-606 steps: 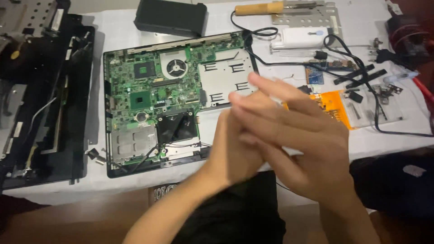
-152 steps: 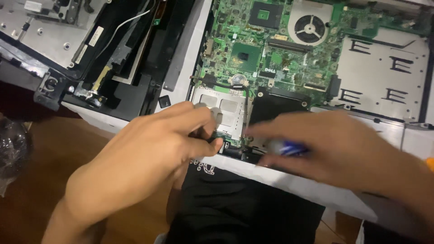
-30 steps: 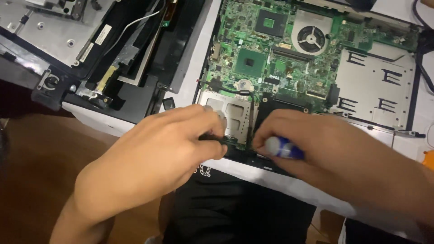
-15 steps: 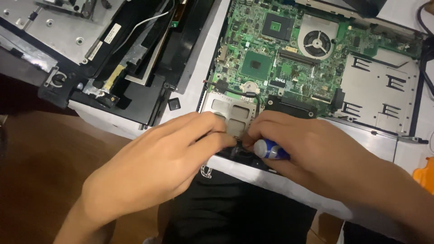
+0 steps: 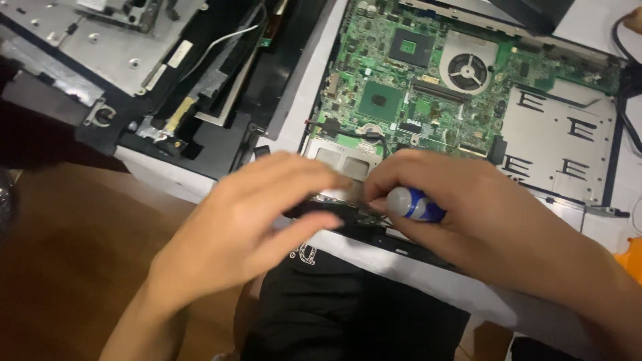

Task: Repairing a laptop by unscrewing and removing internal components

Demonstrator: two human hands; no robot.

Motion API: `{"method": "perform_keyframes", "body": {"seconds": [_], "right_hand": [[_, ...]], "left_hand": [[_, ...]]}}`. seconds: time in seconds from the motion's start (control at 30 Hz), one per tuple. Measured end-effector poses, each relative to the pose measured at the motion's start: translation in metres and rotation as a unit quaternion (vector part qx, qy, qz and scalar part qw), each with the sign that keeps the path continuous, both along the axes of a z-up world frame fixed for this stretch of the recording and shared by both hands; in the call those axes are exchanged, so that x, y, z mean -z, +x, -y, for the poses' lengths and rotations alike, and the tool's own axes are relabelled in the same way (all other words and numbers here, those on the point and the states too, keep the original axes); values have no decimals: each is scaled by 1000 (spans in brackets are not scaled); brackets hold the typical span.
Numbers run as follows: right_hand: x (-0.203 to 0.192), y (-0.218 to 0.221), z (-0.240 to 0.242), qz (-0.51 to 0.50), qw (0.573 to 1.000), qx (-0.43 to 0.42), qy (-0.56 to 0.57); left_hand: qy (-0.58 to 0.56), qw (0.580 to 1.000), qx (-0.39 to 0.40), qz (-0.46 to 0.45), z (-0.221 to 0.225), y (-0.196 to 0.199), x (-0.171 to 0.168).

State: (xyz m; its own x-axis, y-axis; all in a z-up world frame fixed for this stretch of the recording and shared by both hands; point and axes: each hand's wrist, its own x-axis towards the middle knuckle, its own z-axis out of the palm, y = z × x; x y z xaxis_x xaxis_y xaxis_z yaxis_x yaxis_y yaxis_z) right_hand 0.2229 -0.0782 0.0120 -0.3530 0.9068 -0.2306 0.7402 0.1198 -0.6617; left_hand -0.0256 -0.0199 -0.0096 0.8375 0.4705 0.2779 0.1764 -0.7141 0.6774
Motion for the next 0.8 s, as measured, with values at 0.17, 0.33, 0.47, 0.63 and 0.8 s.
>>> {"method": "perform_keyframes", "body": {"seconds": [0.17,0.33,0.47,0.63,0.8], "right_hand": [[-15,-15,-6,-73,994,23,72],[-25,-32,-16,-74,992,98,20],[-65,-67,-36,-2,910,351,-222],[-64,-74,-44,-61,888,385,-243],[-52,-75,-48,-128,864,405,-272]], "left_hand": [[1,986,-59,157,0,8,-15],[52,968,-84,229,-3,11,-15],[71,962,-91,246,-4,7,-8],[120,957,-82,250,-10,-1,-4],[132,956,-72,253,-15,-5,3]]}}
